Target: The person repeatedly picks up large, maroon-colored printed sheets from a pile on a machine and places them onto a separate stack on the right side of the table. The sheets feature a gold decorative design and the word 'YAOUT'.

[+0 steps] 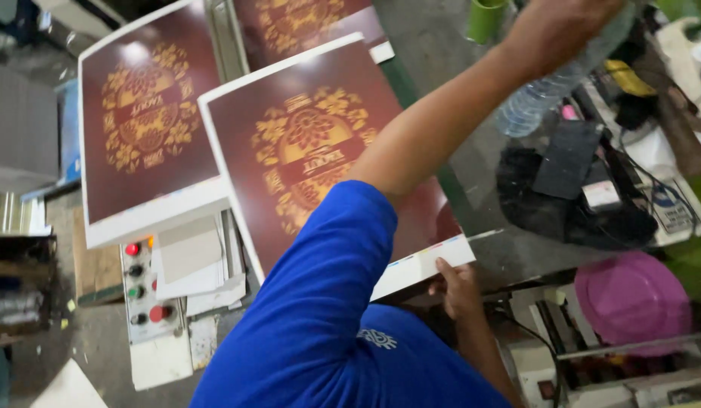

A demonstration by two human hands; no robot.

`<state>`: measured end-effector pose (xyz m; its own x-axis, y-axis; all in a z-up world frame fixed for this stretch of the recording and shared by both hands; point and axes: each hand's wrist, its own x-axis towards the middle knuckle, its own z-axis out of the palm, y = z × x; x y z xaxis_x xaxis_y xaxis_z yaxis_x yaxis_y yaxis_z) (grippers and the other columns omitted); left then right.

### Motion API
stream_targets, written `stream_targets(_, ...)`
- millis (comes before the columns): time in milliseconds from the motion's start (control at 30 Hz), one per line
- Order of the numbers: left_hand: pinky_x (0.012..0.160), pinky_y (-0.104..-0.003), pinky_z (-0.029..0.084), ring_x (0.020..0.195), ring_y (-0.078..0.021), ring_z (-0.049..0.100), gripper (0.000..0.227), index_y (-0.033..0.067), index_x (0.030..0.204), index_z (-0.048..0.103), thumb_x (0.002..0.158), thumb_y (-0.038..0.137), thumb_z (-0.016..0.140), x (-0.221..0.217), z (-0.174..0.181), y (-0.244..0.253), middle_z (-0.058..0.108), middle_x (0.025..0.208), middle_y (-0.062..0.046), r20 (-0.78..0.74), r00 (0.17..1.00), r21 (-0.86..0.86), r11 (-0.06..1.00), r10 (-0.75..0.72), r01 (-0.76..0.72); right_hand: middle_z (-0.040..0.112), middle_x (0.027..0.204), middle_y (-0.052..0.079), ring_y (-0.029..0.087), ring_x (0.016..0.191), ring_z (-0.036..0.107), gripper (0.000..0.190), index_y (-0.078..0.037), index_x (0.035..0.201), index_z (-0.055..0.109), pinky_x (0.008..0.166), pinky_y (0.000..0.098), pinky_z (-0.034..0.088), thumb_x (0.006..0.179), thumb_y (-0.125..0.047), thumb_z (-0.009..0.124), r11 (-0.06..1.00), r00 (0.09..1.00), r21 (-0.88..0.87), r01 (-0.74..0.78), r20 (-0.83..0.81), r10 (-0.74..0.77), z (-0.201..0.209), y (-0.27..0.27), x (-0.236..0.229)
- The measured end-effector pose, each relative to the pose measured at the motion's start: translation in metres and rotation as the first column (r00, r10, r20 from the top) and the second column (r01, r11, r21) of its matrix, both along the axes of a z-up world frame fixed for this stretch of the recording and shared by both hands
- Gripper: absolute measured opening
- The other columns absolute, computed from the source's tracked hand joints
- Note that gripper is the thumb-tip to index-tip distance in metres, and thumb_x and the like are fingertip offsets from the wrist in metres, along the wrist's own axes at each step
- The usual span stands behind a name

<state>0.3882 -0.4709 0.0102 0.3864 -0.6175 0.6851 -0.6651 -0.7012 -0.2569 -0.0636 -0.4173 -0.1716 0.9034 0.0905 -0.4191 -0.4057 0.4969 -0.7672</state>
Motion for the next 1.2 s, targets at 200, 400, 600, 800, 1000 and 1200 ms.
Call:
stream_targets(200,0.095,-0.057,0.052,0.12,-0.0349,0.058,0.045,0.0112,0.149,0.047,0.106,0.009,0.062,0.015,-0.016,-0.007,0.055,0.141,-0.015,0.343,0.932,-0.064,0.987,-0.117,0.148,0.071,0.088,0.009,0.017,0.063,0.064,0.016,-0.003,0.108,0.065,0.045,0.0302,0.051,0.096,-0.014,0.066,0.996,0.997,-0.055,0.071,0.028,-0.069,0.008,-0.012,0.0)
stream_targets(400,0.112,-0.053,0.053,0.132,-0.034,0.059,0.039,0.0168,0.142,0.053,0.105,0.01,0.064,-0.07,-0.018,0.073,0.061,0.134,-0.01,0.042,0.983,-0.186,0.965,-0.178,0.183,0.07,0.093,0.01,0.017,0.069,0.064,0.015,-0.002,0.109,0.065,0.05,0.0299,0.052,0.1,-0.013,0.064,0.983,0.992,-0.131,0.128,0.036,-0.124,0.015,-0.024,0.001)
stream_targets(600,0.048,-0.04,0.042,0.055,-0.0201,0.058,0.03,0.0114,0.093,0.052,0.102,0.038,0.062,-0.236,0.006,0.292,0.056,0.071,-0.005,-0.331,0.938,-0.489,0.869,-0.104,-0.076,0.067,0.095,0.01,0.018,0.074,0.064,0.016,-0.001,0.116,0.061,0.052,0.0319,0.055,0.103,-0.011,0.063,0.98,0.994,-0.171,0.098,0.06,-0.089,0.014,-0.017,0.029)
stream_targets(800,0.068,-0.036,0.056,0.083,-0.0215,0.067,0.018,0.0079,0.125,0.063,0.112,0.021,0.064,-0.332,-0.029,0.499,0.069,0.096,-0.008,-0.605,0.644,-0.124,0.744,0.468,-0.657,0.068,0.099,0.009,0.018,0.075,0.067,0.026,-0.002,0.128,0.053,0.051,0.0311,0.057,0.103,-0.01,0.057,0.96,0.99,-0.274,0.052,0.137,-0.014,0.01,0.021,0.098)
stream_targets(1000,0.108,-0.061,0.036,0.138,-0.0451,0.042,0.098,-0.0073,0.139,0.047,0.077,0.064,0.075,-0.372,-0.014,0.616,0.05,0.144,-0.031,-0.349,0.702,0.134,0.775,0.62,-0.618,0.068,0.099,0.012,0.019,0.073,0.071,0.028,0.001,0.133,0.048,0.051,0.0311,0.055,0.109,-0.013,0.054,0.959,0.97,-0.277,-0.056,0.21,0.118,0.001,0.054,0.21)
stream_targets(1200,0.093,-0.044,0.054,0.13,-0.032,0.062,0.059,0.003,0.134,0.063,0.093,0.044,0.072,-0.362,-0.002,0.644,0.062,0.149,-0.017,-0.469,0.602,0.277,0.755,0.646,-0.595,0.073,0.105,0.015,0.023,0.081,0.077,0.029,0.001,0.133,0.05,0.054,0.0318,0.057,0.111,-0.018,0.052,0.95,0.977,-0.293,-0.107,0.146,0.155,-0.012,0.091,0.33)
